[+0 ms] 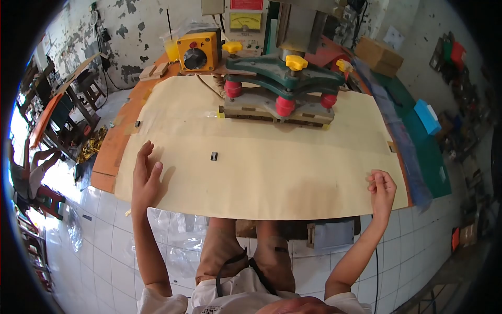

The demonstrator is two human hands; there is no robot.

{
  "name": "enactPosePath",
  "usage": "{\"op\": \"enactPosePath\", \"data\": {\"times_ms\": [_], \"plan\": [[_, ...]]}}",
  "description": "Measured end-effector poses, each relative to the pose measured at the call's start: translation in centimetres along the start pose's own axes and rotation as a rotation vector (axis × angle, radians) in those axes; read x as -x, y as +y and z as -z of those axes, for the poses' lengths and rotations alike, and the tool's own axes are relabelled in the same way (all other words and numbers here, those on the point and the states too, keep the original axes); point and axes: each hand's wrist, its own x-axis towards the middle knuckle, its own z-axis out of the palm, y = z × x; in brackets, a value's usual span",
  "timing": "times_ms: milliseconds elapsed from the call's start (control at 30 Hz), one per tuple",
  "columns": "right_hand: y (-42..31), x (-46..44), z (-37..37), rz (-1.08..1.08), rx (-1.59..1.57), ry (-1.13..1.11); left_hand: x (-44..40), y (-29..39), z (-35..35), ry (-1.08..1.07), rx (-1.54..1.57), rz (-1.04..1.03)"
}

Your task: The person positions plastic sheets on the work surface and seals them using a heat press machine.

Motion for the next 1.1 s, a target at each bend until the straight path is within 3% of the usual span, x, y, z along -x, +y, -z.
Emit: {"op": "enactPosePath", "data": {"times_ms": [133,233,300,333,400,533,600,667,733,867,933,967,1067,1100], "plan": [[0.3,0.0,0.6,0.013,-0.155,0.057,0.1,-0.3,0.0,-0.007,0.016,0.001],[0.0,-0.1,0.7,-0.007,-0.221,0.055,0.4,0.1,-0.2,0.086,0.194,0.001],[-0.1,0.0,0.6,0.006,-0.202,0.039,1.0,1.6,0.7,0.151,-0.115,-0.341],[-0.1,-0.1,0.5,0.020,-0.183,0.021,1.7,4.0,-0.3,0.185,-0.008,-0.389],[0.1,0.0,0.5,0.014,-0.172,0.026,2.9,7.3,-1.8,-0.015,0.205,-0.573],[0.1,-0.1,0.5,0.005,-0.161,0.059,3.4,16.8,-5.6,-0.621,0.216,-0.886],[0.1,-0.1,0.6,0.016,-0.165,0.057,4.0,20.2,-8.4,-0.791,0.241,-1.031],[0.2,0.0,0.5,0.020,-0.165,0.048,4.8,23.7,-10.2,-0.840,0.220,-1.245],[0.1,-0.2,0.7,-0.004,-0.172,0.073,5.7,27.1,-9.9,-0.900,0.076,-1.329],[0.4,0.0,1.2,-0.036,-0.178,0.062,7.8,29.3,-9.7,-0.726,0.058,-1.338],[0.6,-0.2,1.2,0.005,-0.189,0.039,7.3,29.6,-9.4,-0.509,-0.084,-1.500],[-1.8,0.6,-0.8,-0.002,-0.189,0.035,6.8,29.7,-8.8,-0.512,-0.086,-1.493],[0.1,-0.1,0.5,0.010,-0.227,0.019,6.4,29.2,-7.7,-0.445,-0.318,-1.600],[0.5,-0.2,1.0,0.011,-0.226,0.032,7.3,28.2,-8.6,-0.520,-0.337,-1.551]]}}
